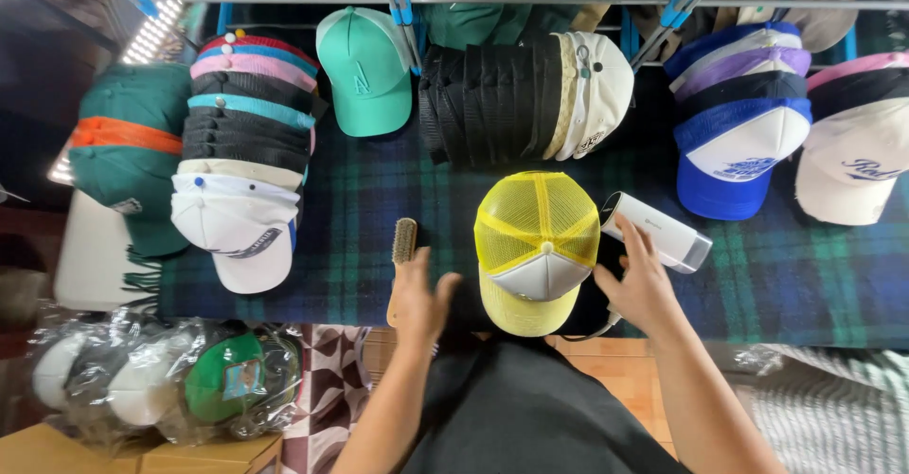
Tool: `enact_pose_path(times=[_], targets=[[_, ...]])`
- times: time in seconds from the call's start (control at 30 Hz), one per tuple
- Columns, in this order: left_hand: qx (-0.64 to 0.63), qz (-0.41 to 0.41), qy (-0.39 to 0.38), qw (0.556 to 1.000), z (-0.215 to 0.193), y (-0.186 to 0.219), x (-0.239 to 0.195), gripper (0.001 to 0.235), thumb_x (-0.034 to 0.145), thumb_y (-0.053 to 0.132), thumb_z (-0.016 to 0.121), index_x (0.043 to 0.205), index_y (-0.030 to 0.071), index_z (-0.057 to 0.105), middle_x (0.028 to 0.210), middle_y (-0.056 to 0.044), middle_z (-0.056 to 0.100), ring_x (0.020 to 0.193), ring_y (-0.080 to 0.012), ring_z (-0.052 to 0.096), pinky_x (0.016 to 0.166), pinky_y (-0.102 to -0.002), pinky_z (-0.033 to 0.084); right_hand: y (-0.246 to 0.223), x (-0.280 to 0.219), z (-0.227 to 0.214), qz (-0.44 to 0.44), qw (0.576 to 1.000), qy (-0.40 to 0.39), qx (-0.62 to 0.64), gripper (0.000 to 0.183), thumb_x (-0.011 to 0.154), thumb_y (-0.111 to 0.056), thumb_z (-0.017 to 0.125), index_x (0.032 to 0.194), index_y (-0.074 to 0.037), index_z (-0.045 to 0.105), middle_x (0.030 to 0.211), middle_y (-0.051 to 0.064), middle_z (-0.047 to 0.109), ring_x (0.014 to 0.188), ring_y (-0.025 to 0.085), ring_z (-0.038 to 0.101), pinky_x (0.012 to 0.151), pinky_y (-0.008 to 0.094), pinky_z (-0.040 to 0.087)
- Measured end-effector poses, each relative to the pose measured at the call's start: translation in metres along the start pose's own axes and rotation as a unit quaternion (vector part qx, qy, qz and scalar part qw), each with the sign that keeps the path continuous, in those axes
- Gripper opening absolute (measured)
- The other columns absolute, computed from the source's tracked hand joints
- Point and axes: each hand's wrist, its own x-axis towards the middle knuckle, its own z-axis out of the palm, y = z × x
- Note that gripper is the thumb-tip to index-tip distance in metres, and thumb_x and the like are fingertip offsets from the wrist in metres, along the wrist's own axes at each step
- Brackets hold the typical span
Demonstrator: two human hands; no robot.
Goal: The person cleans a yellow and white cap by brushing it with a wooden brush and drying it with a hairdryer. They then repeat the same process on a teal cap, brushing the mesh and fabric before using the hairdryer to finish.
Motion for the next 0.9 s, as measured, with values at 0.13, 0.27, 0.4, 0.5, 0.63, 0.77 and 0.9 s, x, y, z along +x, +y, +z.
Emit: enact_pose_path(times=[0.13, 0.27, 0.4, 0.5, 0.63, 0.77, 0.9], targets=[[0.082, -0.106, -0.010, 0.991, 0.015, -0.062, -0.003, 0.083, 0.072, 0.047, 0.087, 0.144, 0.025, 0.053, 0.125, -0.007, 0.056, 0.104, -0.0308, 0.065, 0.075, -0.045, 0.065, -0.023, 0.016, 0.015, -0.208, 0.976, 0.062, 0.002, 0.059, 0.084, 0.000, 0.070, 0.141, -0.003, 0.057, 0.142, 0.017, 0.056, 0.134, 0.040, 0.055, 0.101, 0.046, 0.054], [0.088, -0.077, -0.099, 0.988, 0.016, -0.079, 0.001, 0.077, 0.078, 0.037, 0.083, 0.145, 0.017, 0.049, 0.112, -0.009, 0.056, 0.095, -0.0306, 0.066, 0.076, -0.040, 0.065, -0.047, 0.045, 0.055, -0.304, 0.939, 0.081, -0.142, 0.049, 0.096, -0.029, 0.066, 0.141, -0.009, 0.061, 0.146, 0.013, 0.055, 0.141, 0.042, 0.045, 0.114, 0.056, 0.037], [-0.009, -0.114, -0.176, 0.978, 0.023, -0.084, 0.009, 0.063, 0.083, 0.030, 0.075, 0.141, 0.016, 0.054, 0.103, -0.010, 0.064, 0.090, -0.0325, 0.074, 0.078, -0.042, 0.062, -0.061, 0.049, 0.079, -0.224, 0.931, 0.103, -0.268, 0.057, 0.098, -0.049, 0.060, 0.148, -0.022, 0.055, 0.160, 0.004, 0.044, 0.149, 0.038, 0.034, 0.120, 0.059, 0.024], [-0.127, -0.173, -0.234, 0.948, 0.004, -0.058, 0.028, 0.048, 0.091, 0.030, 0.060, 0.138, 0.021, 0.054, 0.106, -0.017, 0.074, 0.101, -0.0402, 0.073, 0.087, -0.052, 0.060, -0.052, 0.056, 0.079, -0.221, 0.928, 0.101, -0.281, 0.056, 0.098, -0.050, 0.057, 0.148, -0.025, 0.054, 0.161, 0.003, 0.043, 0.150, 0.037, 0.034, 0.119, 0.060, 0.027], [-0.260, -0.073, -0.140, 0.953, -0.059, 0.009, 0.049, 0.058, 0.088, 0.011, 0.059, 0.144, 0.002, 0.054, 0.119, -0.034, 0.067, 0.109, -0.0494, 0.067, 0.092, -0.055, 0.056, -0.049, 0.057, 0.082, -0.240, 0.922, 0.116, -0.280, 0.057, 0.097, -0.052, 0.055, 0.147, -0.025, 0.055, 0.160, 0.004, 0.045, 0.149, 0.037, 0.036, 0.119, 0.059, 0.029], [-0.368, 0.049, -0.107, 0.922, -0.075, 0.047, 0.047, 0.050, 0.100, 0.022, 0.056, 0.149, 0.015, 0.052, 0.121, -0.020, 0.070, 0.109, -0.0390, 0.068, 0.092, -0.047, 0.057, -0.037, 0.059, 0.082, -0.300, 0.918, 0.163, -0.203, 0.053, 0.097, -0.038, 0.050, 0.144, -0.014, 0.058, 0.152, 0.013, 0.052, 0.143, 0.039, 0.045, 0.116, 0.055, 0.034], [-0.333, -0.119, -0.254, 0.900, -0.063, 0.038, 0.053, 0.044, 0.106, 0.042, 0.039, 0.145, 0.031, 0.058, 0.099, -0.026, 0.076, 0.100, -0.0465, 0.071, 0.089, -0.054, 0.057, -0.036, 0.055, 0.083, -0.311, 0.920, 0.193, -0.141, 0.046, 0.102, -0.028, 0.047, 0.140, -0.006, 0.058, 0.142, 0.018, 0.057, 0.136, 0.041, 0.052, 0.115, 0.053, 0.038]])
